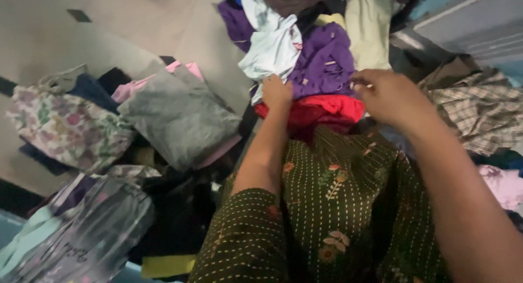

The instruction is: The person picks up various garments from a pile on the floor, holds them up to view, and places them into different stacks.

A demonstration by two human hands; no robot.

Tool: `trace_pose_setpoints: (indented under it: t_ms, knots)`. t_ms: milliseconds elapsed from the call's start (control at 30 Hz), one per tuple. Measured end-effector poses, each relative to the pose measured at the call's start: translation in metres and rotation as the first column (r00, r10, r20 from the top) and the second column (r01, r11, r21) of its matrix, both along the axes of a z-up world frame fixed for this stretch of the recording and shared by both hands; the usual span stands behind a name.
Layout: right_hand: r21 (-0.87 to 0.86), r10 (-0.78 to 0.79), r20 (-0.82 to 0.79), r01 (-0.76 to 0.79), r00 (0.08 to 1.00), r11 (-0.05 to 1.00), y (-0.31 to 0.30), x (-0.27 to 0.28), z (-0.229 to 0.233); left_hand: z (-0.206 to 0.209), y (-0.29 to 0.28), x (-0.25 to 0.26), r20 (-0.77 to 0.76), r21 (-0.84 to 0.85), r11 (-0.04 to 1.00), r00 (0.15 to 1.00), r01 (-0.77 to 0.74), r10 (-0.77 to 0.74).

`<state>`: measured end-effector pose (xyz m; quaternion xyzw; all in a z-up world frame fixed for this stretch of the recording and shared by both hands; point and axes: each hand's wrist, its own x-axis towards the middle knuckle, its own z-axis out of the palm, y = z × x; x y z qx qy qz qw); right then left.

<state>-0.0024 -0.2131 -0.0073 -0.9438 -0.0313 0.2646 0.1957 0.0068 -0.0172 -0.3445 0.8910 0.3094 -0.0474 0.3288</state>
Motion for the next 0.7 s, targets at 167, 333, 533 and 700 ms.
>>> trace_pose_setpoints:
  t_ms: [167,333,533,700]
  knots:
    - [0.072,0.042,0.077,-0.047,0.996,0.996,-0.009,-0.008,0.010,-0.023,0.023,0.025,0.015,0.172,0.946,0.959,0.276,-0.282]
    - [0.146,0.050,0.214,-0.083,0.975,0.986,-0.016,-0.009,0.008,0.030,0.026,0.040,0.271,-0.037,0.902,0.873,0.431,-0.406]
    - [0.141,0.045,0.203,-0.075,0.978,0.987,-0.011,-0.001,-0.011,0.189,-0.014,0.061,0.573,-0.267,0.711,0.700,0.651,-0.426]
    - [0.402,-0.032,0.691,-0.346,0.722,0.848,-0.031,0.008,-0.007,0.311,-0.030,0.054,0.630,-0.195,0.538,0.525,0.820,-0.572]
